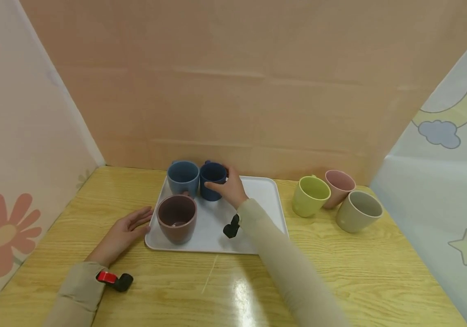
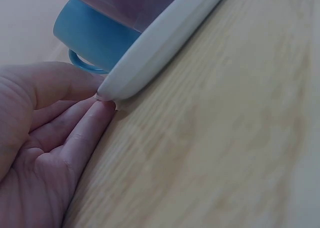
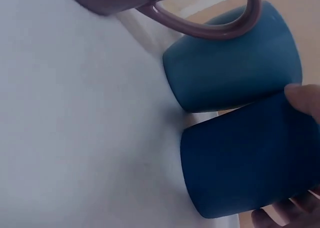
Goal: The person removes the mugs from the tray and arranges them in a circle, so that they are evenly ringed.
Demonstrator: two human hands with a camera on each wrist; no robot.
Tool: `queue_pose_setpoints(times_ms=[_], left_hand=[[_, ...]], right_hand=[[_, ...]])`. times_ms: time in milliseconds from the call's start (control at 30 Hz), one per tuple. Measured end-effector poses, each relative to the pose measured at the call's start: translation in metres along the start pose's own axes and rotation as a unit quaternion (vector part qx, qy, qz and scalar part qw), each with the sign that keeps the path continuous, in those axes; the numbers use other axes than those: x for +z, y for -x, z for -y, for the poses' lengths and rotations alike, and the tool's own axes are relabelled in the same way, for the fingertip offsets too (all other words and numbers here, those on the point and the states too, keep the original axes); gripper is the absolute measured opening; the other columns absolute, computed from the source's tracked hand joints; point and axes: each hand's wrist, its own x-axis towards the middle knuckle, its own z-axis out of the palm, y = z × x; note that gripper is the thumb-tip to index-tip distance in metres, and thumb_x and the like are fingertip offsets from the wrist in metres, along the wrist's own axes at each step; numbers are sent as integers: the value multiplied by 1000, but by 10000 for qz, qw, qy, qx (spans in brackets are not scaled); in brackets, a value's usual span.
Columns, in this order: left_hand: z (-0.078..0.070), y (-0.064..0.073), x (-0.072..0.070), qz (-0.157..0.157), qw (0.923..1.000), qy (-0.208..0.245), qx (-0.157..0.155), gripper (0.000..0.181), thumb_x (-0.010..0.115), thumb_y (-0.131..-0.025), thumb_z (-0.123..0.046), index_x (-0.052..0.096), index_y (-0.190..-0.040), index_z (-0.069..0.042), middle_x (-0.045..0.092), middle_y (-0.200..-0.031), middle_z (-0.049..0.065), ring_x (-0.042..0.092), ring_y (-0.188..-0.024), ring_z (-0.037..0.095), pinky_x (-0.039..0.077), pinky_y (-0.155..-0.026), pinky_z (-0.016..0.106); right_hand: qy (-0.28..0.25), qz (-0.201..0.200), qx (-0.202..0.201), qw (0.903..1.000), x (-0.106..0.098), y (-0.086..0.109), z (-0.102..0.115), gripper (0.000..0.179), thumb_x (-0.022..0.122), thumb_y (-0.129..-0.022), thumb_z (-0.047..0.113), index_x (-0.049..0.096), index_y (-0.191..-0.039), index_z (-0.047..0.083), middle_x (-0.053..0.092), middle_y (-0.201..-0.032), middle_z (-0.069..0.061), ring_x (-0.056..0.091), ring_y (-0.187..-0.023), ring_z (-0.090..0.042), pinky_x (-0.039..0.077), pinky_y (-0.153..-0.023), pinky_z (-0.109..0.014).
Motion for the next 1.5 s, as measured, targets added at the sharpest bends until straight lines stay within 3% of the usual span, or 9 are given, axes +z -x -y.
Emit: queue_pose_setpoints(times_ms=[100, 333, 633, 833, 1000, 1500], left_hand=[[0, 0, 0, -12, 10000, -21, -20, 70, 64, -102, -26, 30, -159, -3, 44, -154, 19, 39, -143, 34, 39, -97, 7], [-4, -1, 0, 15, 10000, -27, -11, 70, 64, -102, -25, 30, -159, -2, 43, -155, 19, 38, -144, 36, 39, -97, 7], [2, -1, -1, 38, 10000, 76, 41, 70, 64, -102, -23, 29, -158, -1, 42, -155, 20, 45, -139, 13, 40, -98, 8], [0, -1, 0, 99, 9997, 218, 10, 70, 64, -102, -22, 29, -159, -2, 41, -156, 20, 48, -132, 2, 40, -98, 9], [-1, 0, 0, 51, 9998, 189, -17, 70, 64, -102, -22, 29, -159, -2, 41, -156, 20, 48, -131, 0, 41, -98, 9], [1, 0, 0, 77, 9997, 222, 74, 69, 63, -102, -21, 28, -159, -1, 40, -156, 21, 48, -125, -7, 41, -98, 9]], right_hand=[[-74, -73, -29, 9999, 4, -2, -1, 90, 87, -81, 27, 37, -153, 6, 47, -150, -11, 46, -137, -27, 37, -115, -44], [-195, -256, -90, 9994, 6, -5, -4, 84, 88, -80, 26, 43, -149, 9, 53, -144, -10, 50, -133, -26, 40, -112, -43], [-241, -337, 179, 9990, 3, 0, -7, 83, 92, -76, 31, 51, -147, 17, 56, -142, -5, 49, -132, -26, 45, -108, -46], [-373, -466, 391, 9975, -6, 11, -8, 84, 94, -72, 31, 53, -145, 20, 57, -140, -3, 50, -129, -26, 47, -105, -47], [-455, -493, 490, 9965, -11, 21, -10, 85, 94, -71, 33, 53, -145, 20, 57, -142, -3, 51, -129, -25, 48, -105, -46], [-184, -393, 198, 9989, -58, 56, -27, 85, 95, -68, 39, 55, -140, 18, 57, -134, -3, 51, -126, -24, 44, -108, -47]])
